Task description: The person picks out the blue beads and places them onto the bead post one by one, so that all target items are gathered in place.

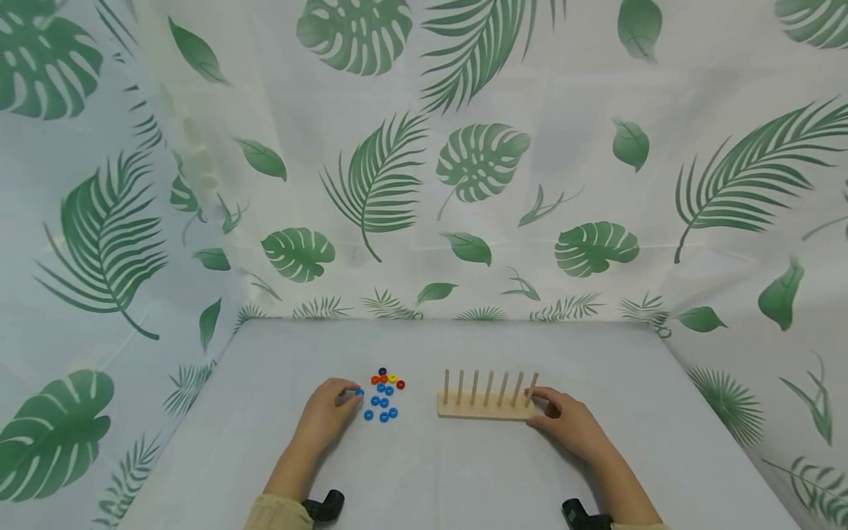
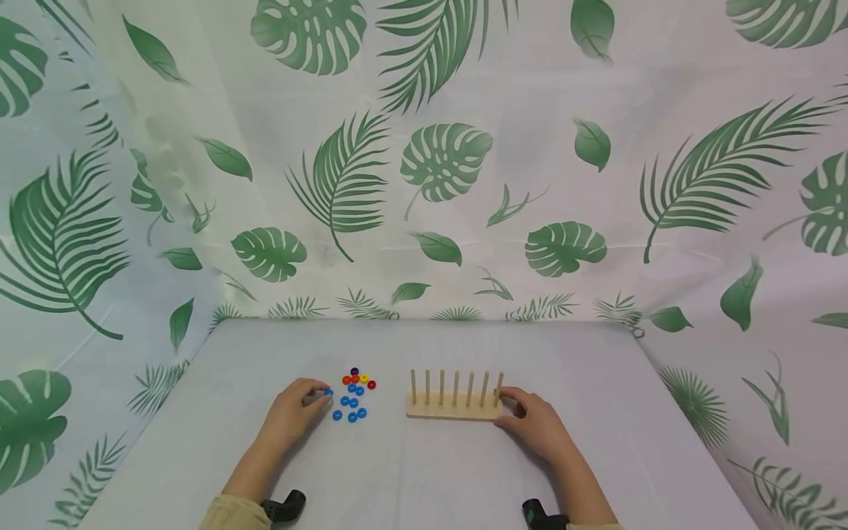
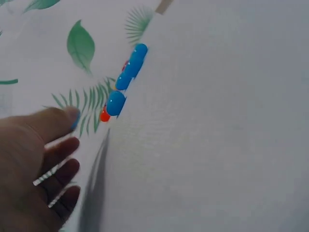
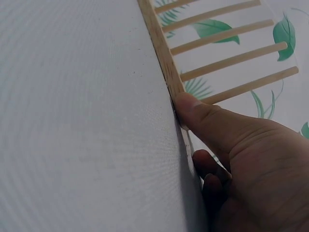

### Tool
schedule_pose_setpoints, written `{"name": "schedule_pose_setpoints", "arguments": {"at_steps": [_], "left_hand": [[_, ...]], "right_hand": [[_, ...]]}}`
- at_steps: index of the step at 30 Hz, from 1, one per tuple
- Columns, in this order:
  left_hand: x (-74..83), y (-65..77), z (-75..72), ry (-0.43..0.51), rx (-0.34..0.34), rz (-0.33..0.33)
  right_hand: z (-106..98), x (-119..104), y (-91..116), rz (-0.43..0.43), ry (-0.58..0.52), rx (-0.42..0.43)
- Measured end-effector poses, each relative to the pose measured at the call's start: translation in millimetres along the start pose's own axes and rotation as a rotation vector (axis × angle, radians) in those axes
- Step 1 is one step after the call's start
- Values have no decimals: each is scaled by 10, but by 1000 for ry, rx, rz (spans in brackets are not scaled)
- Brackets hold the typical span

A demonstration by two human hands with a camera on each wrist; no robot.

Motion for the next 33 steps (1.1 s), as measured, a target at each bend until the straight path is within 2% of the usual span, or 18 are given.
{"name": "schedule_pose_setpoints", "arguments": {"at_steps": [4,8,16,26,33], "left_hand": [[173,-78,-68,-8,-26,24],[373,-173,-126,16,-62,84],[663,-291,-149,74,-117,163],[964,-361,-54,107,-166,233],[1171,-391,56,135,-203,317]], "right_hand": [[-3,6,-7,-5,6,-2],[-2,16,-19,-13,17,6],[1,10,-15,3,9,-4],[-6,11,-19,1,-1,-2],[-14,11,-13,-2,0,-11]]}}
Point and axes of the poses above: each hand's wrist, its own y-axis away from the middle knuckle, its own z-axis out of the palm, x = y × z, the point moved 1 cm from there along -y, towards the middle knuckle, and after that the axes turned 4 degrees about y, right-handed, at the moved point
